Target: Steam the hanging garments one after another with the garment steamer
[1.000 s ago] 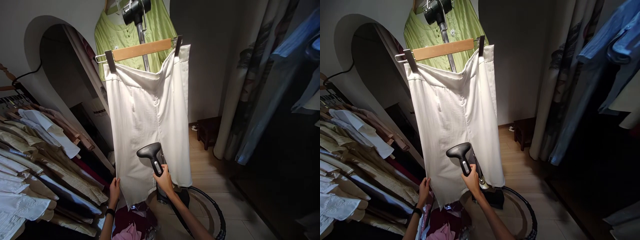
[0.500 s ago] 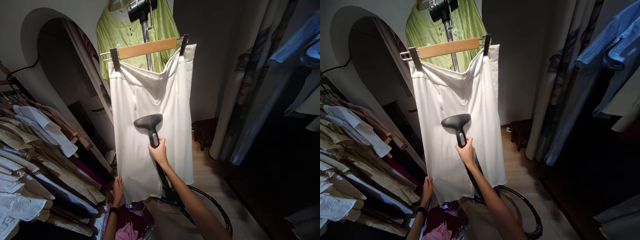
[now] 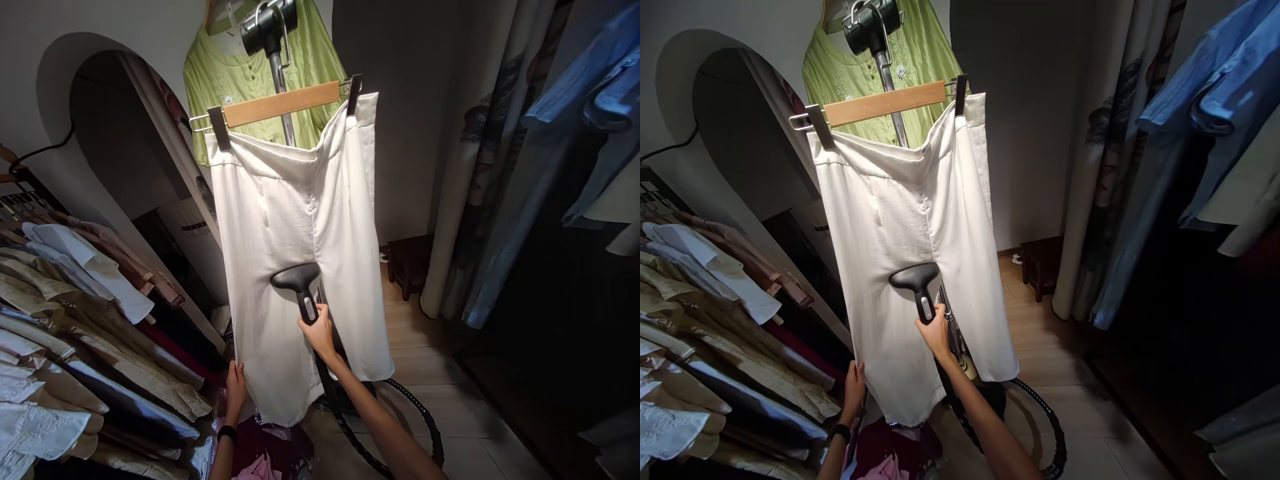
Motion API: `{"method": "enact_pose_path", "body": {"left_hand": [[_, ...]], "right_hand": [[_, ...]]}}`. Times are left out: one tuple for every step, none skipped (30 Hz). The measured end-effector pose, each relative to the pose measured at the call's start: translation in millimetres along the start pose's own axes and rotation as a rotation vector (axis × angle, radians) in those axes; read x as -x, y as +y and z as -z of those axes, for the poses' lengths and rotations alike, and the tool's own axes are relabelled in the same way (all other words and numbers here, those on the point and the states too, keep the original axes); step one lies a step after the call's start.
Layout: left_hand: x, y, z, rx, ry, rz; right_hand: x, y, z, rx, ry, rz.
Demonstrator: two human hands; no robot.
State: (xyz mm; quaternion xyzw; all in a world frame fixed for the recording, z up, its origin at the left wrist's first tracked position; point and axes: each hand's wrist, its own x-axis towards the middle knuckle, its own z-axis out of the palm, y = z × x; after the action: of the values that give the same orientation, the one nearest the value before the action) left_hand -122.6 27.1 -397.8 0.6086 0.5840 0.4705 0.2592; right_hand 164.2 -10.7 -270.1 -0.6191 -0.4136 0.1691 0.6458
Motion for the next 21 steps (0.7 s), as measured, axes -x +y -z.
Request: {"method": "enact_pose_path", "body": {"left_hand": [[0,-1,0,-0.002,-0.005,0.001],[1,-1,0,-0.004,-0.011,0.003],[1,-2,0,-0.006,-0.012,0.005],[1,-3,0,-0.007,-0.010,0.006],[1,-4,0,-0.007,-0.007,0.008],[0,-4,0,-0.007,-0.004,0.009],[0,-5,0,-0.008,-0.001,0.010],[0,-5,0,-0.009,0.001,0.010],[0,-5,0,-0.012,0.002,0.009],[0,-5,-1,-0.016,0.000,0.007],[0,-4,-1,-0.020,0.001,0.005],[0,-3,-1,-0.024,0.002,0.003],[0,-2,-2,-0.028,0.004,0.002],[0,-1,-2,-0.031,0.006,0.002],[0,0,-3,-0.034,0.007,0.001],[0,1,-4,-0.035,0.005,-0.002],[0,1,-6,-0.037,0.000,-0.005],[0,1,-7,-0.040,-0.007,-0.008],[-1,1,-8,-0.043,-0.015,-0.011],[-1,0,-10,-0.045,-0.023,-0.013],[-2,0,-11,-0.046,-0.029,-0.016]], "right_hand": [[-8,-14,2,-0.011,0.020,0.017],[-16,-31,4,-0.027,0.045,0.041],[-25,-48,7,-0.048,0.065,0.073],[-35,-65,11,-0.071,0.080,0.108],[-44,-82,14,-0.092,0.095,0.141],[-53,-98,19,-0.106,0.101,0.173],[-62,-113,23,-0.115,0.112,0.200],[-70,-125,27,-0.121,0.119,0.222],[-76,-134,31,-0.127,0.122,0.236],[-81,-141,33,-0.131,0.126,0.243],[-83,-144,35,-0.134,0.126,0.246],[-84,-145,36,-0.136,0.124,0.245],[-83,-142,36,-0.134,0.122,0.240],[-80,-137,35,-0.128,0.118,0.233],[-75,-130,33,-0.118,0.111,0.222],[-69,-121,31,-0.105,0.100,0.205],[-63,-110,28,-0.088,0.078,0.184],[-56,-99,25,-0.071,0.051,0.160],[-48,-88,21,-0.054,0.019,0.139],[-40,-76,18,-0.041,-0.013,0.121],[-32,-64,16,-0.032,-0.044,0.106]]}}
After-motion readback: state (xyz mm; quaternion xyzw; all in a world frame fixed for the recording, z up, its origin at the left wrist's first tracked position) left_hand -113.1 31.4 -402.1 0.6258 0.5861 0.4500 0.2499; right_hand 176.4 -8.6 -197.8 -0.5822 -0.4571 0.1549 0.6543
